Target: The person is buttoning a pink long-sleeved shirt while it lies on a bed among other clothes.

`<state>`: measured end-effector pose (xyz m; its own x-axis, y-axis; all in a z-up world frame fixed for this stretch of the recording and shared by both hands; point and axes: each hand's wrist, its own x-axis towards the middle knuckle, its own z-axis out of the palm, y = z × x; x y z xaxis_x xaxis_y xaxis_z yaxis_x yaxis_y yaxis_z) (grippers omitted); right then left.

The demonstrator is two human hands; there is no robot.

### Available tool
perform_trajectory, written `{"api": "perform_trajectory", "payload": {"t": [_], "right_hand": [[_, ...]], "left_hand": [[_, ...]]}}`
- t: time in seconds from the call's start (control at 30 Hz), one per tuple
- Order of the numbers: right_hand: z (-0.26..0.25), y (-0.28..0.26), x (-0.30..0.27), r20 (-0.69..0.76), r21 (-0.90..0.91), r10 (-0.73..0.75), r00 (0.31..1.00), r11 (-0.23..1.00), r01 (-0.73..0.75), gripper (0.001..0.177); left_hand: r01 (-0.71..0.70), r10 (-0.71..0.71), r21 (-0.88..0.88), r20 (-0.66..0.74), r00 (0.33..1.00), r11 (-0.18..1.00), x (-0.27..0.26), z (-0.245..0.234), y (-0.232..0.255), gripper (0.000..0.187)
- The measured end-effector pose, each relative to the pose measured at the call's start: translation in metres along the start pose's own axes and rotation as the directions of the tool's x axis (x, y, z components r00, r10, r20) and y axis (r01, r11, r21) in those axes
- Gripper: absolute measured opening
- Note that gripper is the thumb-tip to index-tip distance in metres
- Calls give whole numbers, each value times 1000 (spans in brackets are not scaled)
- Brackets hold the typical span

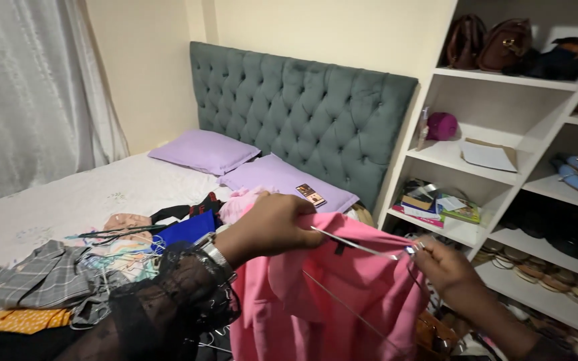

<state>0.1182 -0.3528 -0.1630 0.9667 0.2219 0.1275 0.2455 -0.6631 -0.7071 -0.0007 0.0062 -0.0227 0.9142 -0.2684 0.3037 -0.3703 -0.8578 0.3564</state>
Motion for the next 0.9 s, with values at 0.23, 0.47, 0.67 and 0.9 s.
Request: {"api": "perform_trajectory", "payload": {"t": [0.23, 0.47, 0.67, 0.9], "right_hand": [[-39, -55, -31, 404, -264, -87, 910, 942, 208, 26], [-66, -54, -27, 446, -529, 210, 870, 846, 67, 31], [-79, -48, -26, 398, -453, 81, 914, 883, 119, 32], [-97, -12, -21, 117, -289, 108, 987, 955, -70, 23]], "left_hand": [[-2, -26, -97, -291, 956, 995, -4, 6, -21, 40], [-164, 164, 17, -216, 962, 986, -16, 11, -12, 25], [-68, 46, -89, -223, 974, 994, -22, 8, -13, 26], [84, -81, 2, -241, 967, 996, -31, 13, -37, 26]]}}
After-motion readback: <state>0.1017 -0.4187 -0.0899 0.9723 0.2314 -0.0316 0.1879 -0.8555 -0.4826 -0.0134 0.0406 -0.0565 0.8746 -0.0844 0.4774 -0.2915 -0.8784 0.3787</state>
